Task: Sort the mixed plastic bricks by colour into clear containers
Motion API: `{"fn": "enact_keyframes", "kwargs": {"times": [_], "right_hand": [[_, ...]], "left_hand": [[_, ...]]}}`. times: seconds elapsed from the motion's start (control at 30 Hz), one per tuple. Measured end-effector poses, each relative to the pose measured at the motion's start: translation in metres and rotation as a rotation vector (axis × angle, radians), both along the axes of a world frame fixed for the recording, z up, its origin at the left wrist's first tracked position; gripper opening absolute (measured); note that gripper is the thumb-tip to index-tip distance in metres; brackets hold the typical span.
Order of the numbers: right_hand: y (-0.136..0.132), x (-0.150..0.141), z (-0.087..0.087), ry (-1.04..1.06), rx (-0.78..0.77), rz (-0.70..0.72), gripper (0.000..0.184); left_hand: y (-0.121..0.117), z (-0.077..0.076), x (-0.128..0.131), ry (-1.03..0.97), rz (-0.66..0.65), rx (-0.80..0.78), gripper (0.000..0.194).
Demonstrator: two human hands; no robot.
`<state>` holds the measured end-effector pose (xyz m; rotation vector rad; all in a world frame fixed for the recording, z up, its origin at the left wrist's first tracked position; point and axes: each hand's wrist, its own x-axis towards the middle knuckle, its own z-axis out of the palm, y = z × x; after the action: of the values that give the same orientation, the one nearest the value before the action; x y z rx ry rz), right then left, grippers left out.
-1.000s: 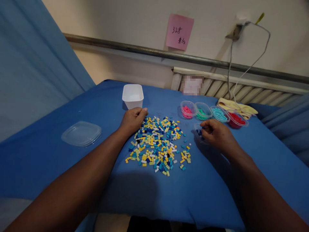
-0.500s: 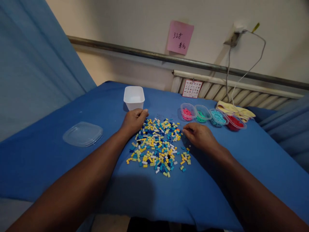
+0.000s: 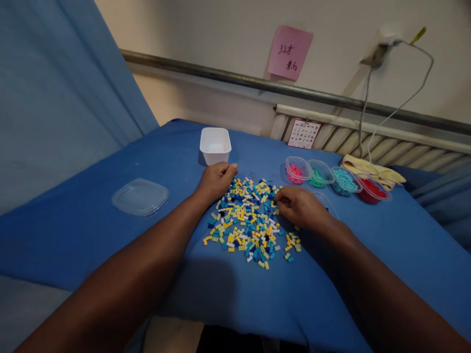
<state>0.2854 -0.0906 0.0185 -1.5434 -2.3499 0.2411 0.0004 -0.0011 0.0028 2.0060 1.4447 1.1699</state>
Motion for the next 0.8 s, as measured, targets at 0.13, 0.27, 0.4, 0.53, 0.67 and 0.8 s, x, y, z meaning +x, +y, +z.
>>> {"fn": "enact_keyframes", "kwargs": {"times": [0.13, 0.27, 0.4, 0.53, 0.67, 0.8], "right_hand": [[0.004, -0.007, 0.005, -0.082, -0.044, 0.047, 0.022], [0.009, -0.013, 0.014, -0.188, -0.096, 0.005, 0.022], [0.01, -0.018, 0.017, -0.29, -0.072, -0.046, 0.023], [0.009, -0.018, 0.016, -0.299, -0.056, 0.012, 0.025], [0.01, -0.012, 0.021, -0.2, -0.029, 0.034, 0.02], [0.008, 0.018, 0.029, 0.043, 0.014, -0.043, 0.018]], "left_hand": [[-0.001, 0.0, 0.0, 0.002, -0.008, -0.003, 0.049], [-0.001, 0.0, 0.0, 0.008, -0.017, -0.002, 0.05], [-0.001, 0.001, 0.0, 0.007, -0.012, -0.005, 0.049], [-0.001, 0.001, 0.0, 0.022, -0.008, -0.012, 0.05], [-0.001, 0.001, 0.0, 0.03, -0.004, -0.006, 0.049], [0.001, -0.001, -0.001, 0.02, -0.001, 0.0, 0.049]]}}
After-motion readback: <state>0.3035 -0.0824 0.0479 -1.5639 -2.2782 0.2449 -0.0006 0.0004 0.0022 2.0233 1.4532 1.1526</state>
